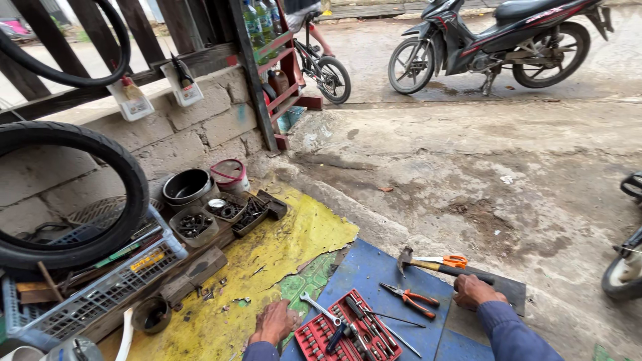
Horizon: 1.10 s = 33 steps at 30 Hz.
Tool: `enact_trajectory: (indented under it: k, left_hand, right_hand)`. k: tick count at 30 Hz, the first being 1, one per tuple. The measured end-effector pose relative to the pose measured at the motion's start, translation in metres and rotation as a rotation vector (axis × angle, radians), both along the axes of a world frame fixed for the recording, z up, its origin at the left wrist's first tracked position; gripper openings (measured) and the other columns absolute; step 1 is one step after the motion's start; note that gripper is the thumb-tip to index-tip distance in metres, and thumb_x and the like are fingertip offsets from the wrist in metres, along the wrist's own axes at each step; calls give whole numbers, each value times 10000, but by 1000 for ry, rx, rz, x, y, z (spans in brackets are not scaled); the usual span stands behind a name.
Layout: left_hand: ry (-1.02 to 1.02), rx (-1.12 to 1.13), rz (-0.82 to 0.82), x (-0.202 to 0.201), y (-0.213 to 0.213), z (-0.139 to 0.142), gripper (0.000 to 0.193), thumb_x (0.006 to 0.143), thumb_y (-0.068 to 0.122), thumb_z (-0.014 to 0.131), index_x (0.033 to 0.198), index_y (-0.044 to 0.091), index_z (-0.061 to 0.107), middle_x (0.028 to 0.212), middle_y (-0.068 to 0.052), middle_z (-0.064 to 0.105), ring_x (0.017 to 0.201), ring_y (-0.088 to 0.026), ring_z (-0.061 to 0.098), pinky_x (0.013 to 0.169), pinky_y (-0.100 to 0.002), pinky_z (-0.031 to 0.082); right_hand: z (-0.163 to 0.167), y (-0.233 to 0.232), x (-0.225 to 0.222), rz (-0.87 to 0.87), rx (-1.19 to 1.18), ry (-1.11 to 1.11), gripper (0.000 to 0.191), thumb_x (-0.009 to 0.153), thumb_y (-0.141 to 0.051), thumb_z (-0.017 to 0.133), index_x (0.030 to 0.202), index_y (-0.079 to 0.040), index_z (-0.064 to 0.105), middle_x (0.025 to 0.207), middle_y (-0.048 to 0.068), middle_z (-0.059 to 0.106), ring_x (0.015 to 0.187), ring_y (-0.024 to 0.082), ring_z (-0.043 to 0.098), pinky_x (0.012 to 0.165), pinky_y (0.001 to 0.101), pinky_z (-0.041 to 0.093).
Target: The person works on a white bicycle fender at an outdoor repair shop, holding it while using a screwdriver and socket set to remove and refit its mounting hardware, and at one point carries it toward a green bicycle. At the end the person places pliers and other tools back into a toolbox.
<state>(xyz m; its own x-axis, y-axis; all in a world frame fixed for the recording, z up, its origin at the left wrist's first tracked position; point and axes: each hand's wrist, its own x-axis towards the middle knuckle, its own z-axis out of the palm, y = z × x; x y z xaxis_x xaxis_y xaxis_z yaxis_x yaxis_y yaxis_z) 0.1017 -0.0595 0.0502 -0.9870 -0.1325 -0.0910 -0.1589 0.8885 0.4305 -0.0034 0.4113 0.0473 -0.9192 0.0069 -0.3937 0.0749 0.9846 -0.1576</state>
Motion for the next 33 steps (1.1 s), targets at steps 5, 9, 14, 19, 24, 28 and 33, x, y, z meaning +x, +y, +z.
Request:
enact_trajectory:
  k: [5,9,14,19,24,28,33]
  left_hand:
    - [-22,14,-3,0,0,-2,481,816,146,607,1295,104,602,1255,-219,637,1246,-398,557,1059,-475,448]
    - [9,11,24,-1,1,-2,482,826,167,622,1307,122,610,1271,-207,642,1259,-391,554,1062,-481,445]
    - [-135,-47,43,3,-2,6,507,855,278,686,1337,152,591,1313,-155,638,1296,-346,551,1090,-505,429]
    - [-184,-29,44,8,-6,18,428,883,268,649,1292,141,630,1292,-155,659,1245,-348,604,1070,-537,449]
    - [-205,-39,31,10,-8,19,369,889,230,617,1235,104,635,1301,-141,655,1257,-341,594,1070,-533,448]
    - [-203,-41,38,10,-9,18,345,897,196,598,1221,86,636,1318,-146,636,1285,-353,562,1083,-546,426]
    - [-221,-18,48,11,-12,19,347,872,148,605,1209,73,646,1301,-170,634,1281,-361,563,1089,-544,420]
  right_hand:
    - [-1,1,-3,3,8,-28,343,877,-291,683,1188,-146,672,1251,97,693,1228,290,651,982,398,559]
    - [-2,-1,-3,42,30,8,332,888,-311,668,1174,-142,669,1221,105,690,1218,287,658,977,393,565]
    - [-2,-7,-2,106,32,54,333,873,-343,693,1140,-149,658,1185,99,686,1204,265,656,978,379,558]
    - [8,-17,-1,78,27,-4,347,857,-354,724,1129,-142,687,1204,94,725,1212,259,680,989,369,568]
    - [21,-29,1,87,55,-49,351,865,-337,739,1162,-153,702,1213,87,707,1221,264,671,996,374,568]
    - [19,-31,-3,85,31,-80,333,863,-322,740,1130,-124,720,1164,86,750,1169,254,713,964,368,590]
    - [6,-25,-20,183,-40,-98,362,859,-369,798,1073,-87,720,1075,96,761,1109,218,722,953,356,597]
